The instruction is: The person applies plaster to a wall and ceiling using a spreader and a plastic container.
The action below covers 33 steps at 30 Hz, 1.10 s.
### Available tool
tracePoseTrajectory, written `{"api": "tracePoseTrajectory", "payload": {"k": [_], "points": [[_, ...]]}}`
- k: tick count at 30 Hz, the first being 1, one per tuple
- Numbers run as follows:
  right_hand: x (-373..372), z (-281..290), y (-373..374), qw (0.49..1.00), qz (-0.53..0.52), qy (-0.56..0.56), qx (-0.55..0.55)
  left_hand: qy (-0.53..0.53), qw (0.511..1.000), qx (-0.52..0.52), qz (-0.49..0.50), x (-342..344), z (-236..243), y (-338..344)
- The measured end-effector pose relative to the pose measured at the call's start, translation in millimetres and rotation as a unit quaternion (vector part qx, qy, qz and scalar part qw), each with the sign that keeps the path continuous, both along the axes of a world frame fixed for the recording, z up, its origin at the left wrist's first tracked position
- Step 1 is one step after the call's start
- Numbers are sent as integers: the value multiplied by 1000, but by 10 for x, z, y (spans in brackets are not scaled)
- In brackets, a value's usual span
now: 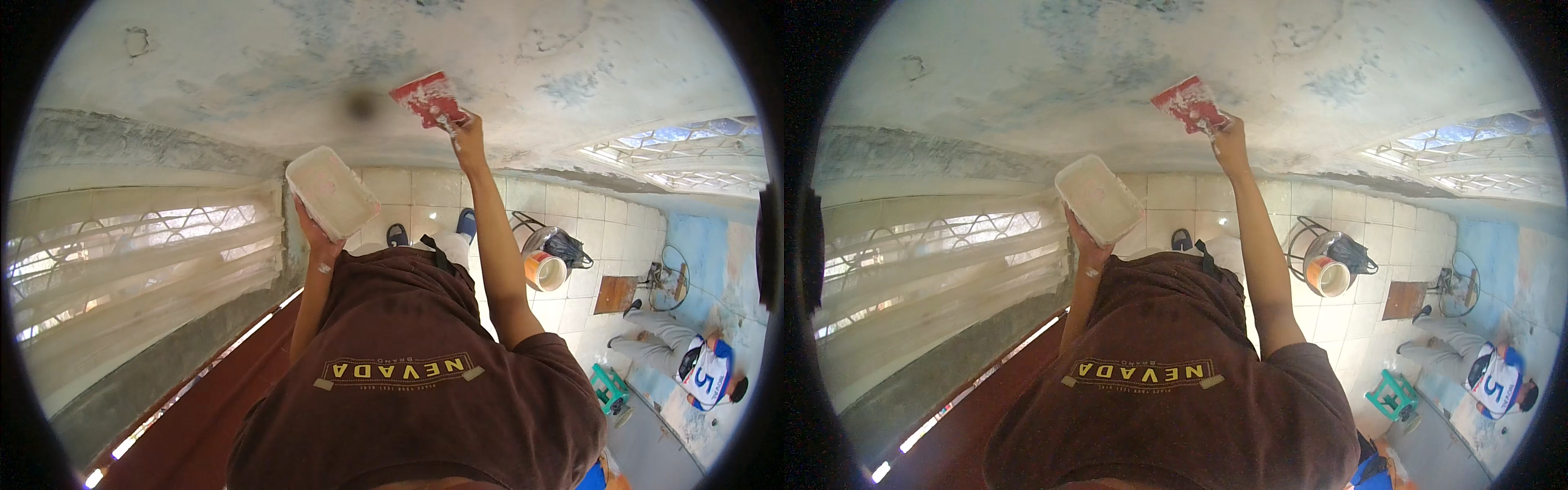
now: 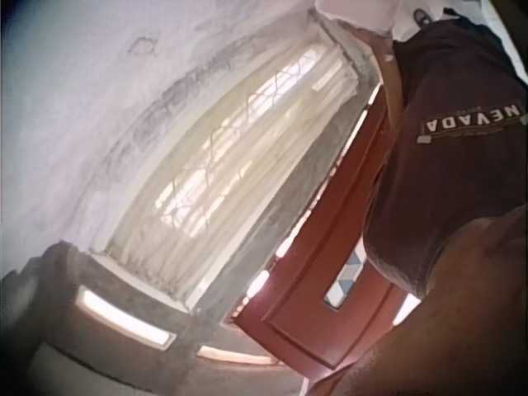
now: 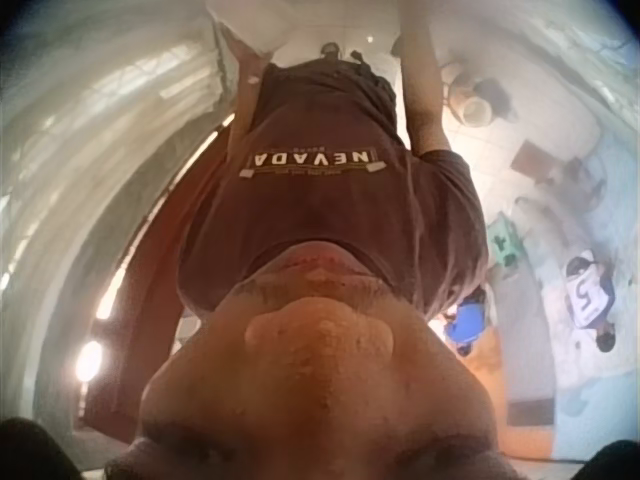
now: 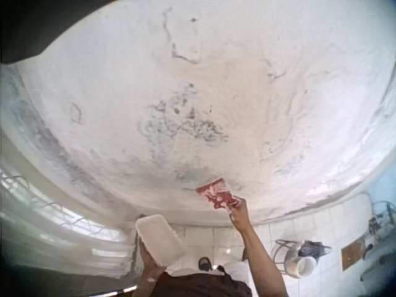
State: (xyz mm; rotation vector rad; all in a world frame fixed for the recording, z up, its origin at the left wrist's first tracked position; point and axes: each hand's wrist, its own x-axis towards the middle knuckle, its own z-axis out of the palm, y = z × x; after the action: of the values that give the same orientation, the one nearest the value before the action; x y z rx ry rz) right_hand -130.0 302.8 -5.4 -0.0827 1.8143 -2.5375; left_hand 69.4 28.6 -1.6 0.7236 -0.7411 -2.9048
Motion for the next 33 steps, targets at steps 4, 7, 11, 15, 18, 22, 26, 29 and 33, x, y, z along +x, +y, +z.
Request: {"api": "tracePoseTrajectory", "payload": {"k": [4, 7, 11, 15, 18, 22, 26, 29, 33], "points": [[-173, -610, 460, 990, -112, 16, 81, 7, 1000, -5, 23, -47, 13, 111], [-55, -564, 1054, 969, -227, 47, 82, 28, 998, -16, 47, -62, 44, 245], [209, -1080, 2128, 943, -317, 58, 81, 30, 999, 31, 30, -157, -31, 532], [417, -2068, 2824, 900, -334, -260, -104, 29, 998, 52, 24, -248, 110, 881], [475, -2108, 2023, 940, -189, -267, -100, 53, 997, 36, 41, -178, 119, 982], [178, -2479, 1217, 933, -33, -340, -116, 73, 995, 43, 56, -173, 151, 1069], [-309, -2745, 652, 953, -33, -286, -98, 110, 991, 51, 50, -194, 159, 1108], [-430, -1246, 188, 953, 43, -248, -170, 97, 988, 33, 113, 40, 56, 980], [-402, 782, 692, 993, 95, -20, -61, 121, 983, 66, 119, 73, 11, 876]]}}
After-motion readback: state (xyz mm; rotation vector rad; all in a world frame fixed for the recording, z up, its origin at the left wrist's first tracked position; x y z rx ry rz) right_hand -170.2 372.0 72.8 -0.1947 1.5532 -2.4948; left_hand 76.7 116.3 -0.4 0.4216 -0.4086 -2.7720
